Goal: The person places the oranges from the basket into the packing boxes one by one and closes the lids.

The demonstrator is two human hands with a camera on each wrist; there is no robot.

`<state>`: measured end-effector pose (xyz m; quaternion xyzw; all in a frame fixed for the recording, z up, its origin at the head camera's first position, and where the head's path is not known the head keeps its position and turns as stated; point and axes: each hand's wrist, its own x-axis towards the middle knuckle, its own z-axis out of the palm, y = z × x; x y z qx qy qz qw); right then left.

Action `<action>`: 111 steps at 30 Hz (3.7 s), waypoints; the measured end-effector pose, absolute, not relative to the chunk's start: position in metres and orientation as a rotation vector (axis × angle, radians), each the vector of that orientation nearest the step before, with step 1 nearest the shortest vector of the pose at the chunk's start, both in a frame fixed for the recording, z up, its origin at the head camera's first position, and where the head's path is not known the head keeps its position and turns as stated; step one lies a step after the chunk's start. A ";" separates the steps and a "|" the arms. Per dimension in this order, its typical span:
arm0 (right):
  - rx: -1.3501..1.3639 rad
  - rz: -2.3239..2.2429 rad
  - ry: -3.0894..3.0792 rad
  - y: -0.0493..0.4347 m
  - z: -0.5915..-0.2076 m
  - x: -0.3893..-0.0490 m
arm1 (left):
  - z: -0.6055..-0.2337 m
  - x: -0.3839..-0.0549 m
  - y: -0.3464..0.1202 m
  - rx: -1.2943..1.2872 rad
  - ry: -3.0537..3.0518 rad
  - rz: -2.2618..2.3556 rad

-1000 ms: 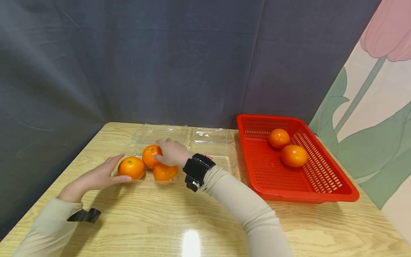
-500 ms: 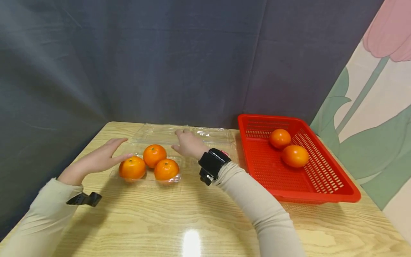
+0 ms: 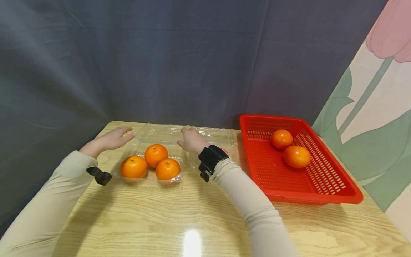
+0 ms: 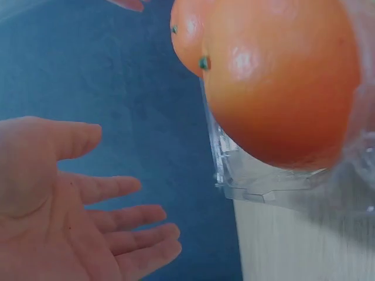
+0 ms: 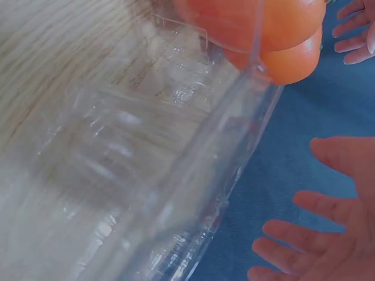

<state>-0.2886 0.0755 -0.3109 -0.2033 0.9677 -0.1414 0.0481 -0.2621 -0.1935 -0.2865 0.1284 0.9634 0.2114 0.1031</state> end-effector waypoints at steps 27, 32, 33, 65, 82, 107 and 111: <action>-0.483 -0.442 2.858 0.062 -0.327 -0.300 | -0.289 -0.303 -0.191 0.169 2.435 0.704; -0.477 -0.439 2.859 0.061 -0.327 -0.299 | -0.293 -0.306 -0.191 0.155 2.409 0.715; -0.477 -0.437 2.859 0.062 -0.327 -0.299 | -0.294 -0.307 -0.191 0.153 2.404 0.717; -0.451 -0.550 2.845 0.065 -0.326 -0.302 | -0.297 -0.309 -0.194 0.194 2.438 0.855; -0.555 -0.743 2.902 0.069 -0.339 -0.319 | -0.293 -0.305 -0.190 0.151 2.488 0.879; -0.324 -0.939 2.937 0.067 -0.319 -0.302 | -0.292 -0.301 -0.194 0.117 2.443 1.064; -0.314 -0.947 2.918 0.069 -0.318 -0.303 | -0.292 -0.301 -0.194 0.114 2.450 1.071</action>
